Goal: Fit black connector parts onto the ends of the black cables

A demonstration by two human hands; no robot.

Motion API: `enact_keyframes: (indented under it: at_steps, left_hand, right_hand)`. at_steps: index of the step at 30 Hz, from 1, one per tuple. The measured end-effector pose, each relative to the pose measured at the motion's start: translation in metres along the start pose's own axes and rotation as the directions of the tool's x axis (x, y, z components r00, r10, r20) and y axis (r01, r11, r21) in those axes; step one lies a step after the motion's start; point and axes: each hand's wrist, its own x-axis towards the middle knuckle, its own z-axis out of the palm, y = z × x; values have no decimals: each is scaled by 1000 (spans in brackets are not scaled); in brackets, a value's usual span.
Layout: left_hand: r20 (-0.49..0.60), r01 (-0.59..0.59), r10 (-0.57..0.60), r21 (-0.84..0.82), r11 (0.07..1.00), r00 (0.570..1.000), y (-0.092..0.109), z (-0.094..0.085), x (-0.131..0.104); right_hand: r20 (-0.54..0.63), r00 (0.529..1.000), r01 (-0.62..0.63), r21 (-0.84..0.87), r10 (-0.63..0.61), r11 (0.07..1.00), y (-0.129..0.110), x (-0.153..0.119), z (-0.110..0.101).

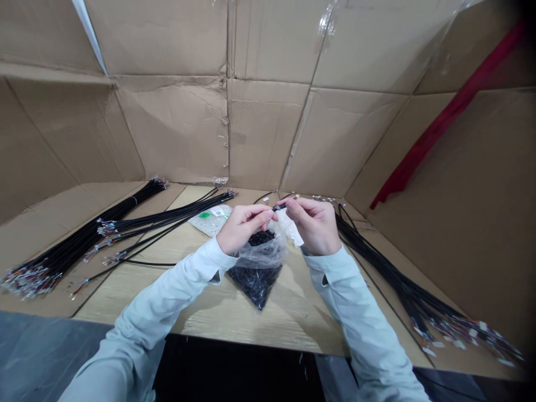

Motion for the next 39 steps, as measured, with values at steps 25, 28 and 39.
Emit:
enact_keyframes:
  at_steps: [25, 28, 39]
  left_hand:
    - [-47, -47, 56, 167, 985, 997, -3, 5, -1]
    - [-95, -28, 52, 236, 971, 994, -4, 6, -2]
    - [-197, -20, 113, 422, 906, 974, -3, 10, -6]
  right_hand:
    - [-8, 884, 408, -475, -467, 780, -1, -15, 14]
    - [-22, 888, 384, -513, -459, 768, 2, -13, 15]
    - [55, 995, 95, -169, -87, 981, -8, -8, 12]
